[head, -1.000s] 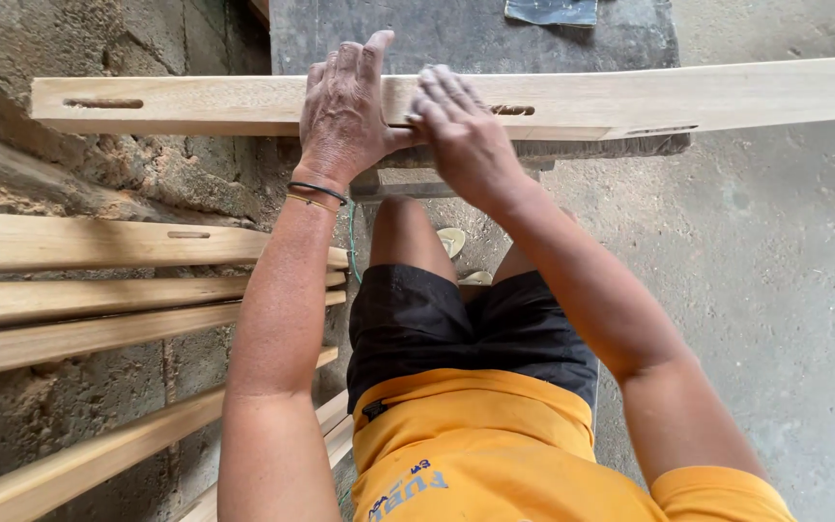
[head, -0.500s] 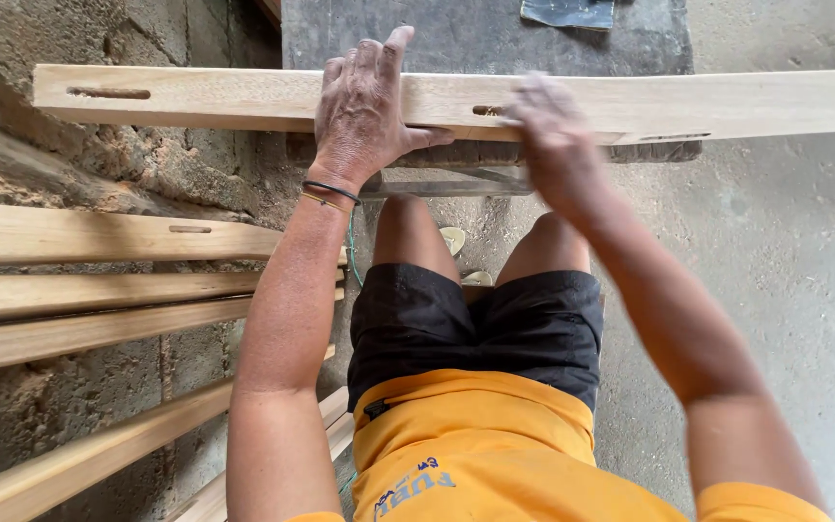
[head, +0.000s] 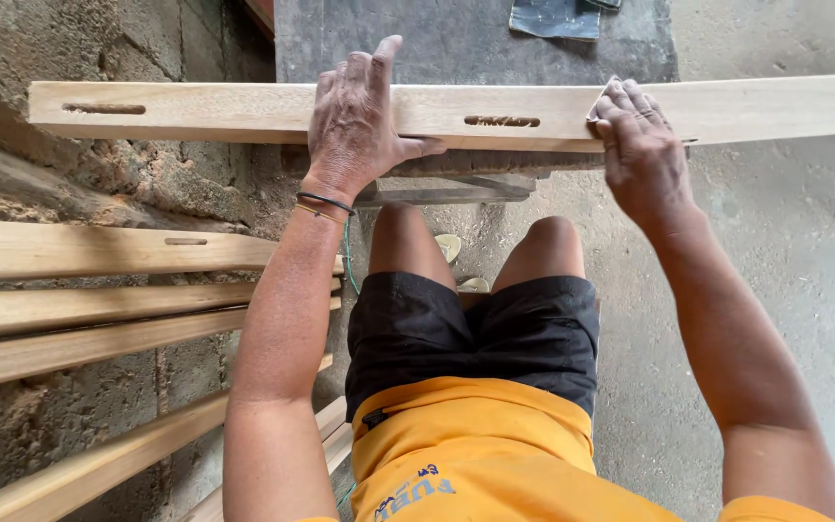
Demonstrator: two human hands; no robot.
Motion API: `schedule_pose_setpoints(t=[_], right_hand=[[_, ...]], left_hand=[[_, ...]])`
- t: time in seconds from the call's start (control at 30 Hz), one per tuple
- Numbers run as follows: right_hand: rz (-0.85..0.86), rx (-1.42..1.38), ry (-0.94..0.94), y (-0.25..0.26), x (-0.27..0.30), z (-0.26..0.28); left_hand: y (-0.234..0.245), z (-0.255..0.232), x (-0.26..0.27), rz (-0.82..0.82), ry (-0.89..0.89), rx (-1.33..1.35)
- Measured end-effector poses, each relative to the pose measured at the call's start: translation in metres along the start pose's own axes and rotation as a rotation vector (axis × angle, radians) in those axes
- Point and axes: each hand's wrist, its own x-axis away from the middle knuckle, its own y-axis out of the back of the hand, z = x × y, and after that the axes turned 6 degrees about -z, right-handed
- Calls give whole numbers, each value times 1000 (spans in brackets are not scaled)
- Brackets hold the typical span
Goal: Sanding a wooden furniture component and cleaning out a joint slot using a hand tool
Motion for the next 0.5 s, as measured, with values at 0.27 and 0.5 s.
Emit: schedule_pose_setpoints(t=[0.27, 0.5], right_hand=[[65, -67, 210, -104, -73, 84], [-67, -89, 208, -34, -23, 19]], left_hand=[[3, 0, -1, 2, 16, 112], [1, 1, 1, 46, 56, 106]])
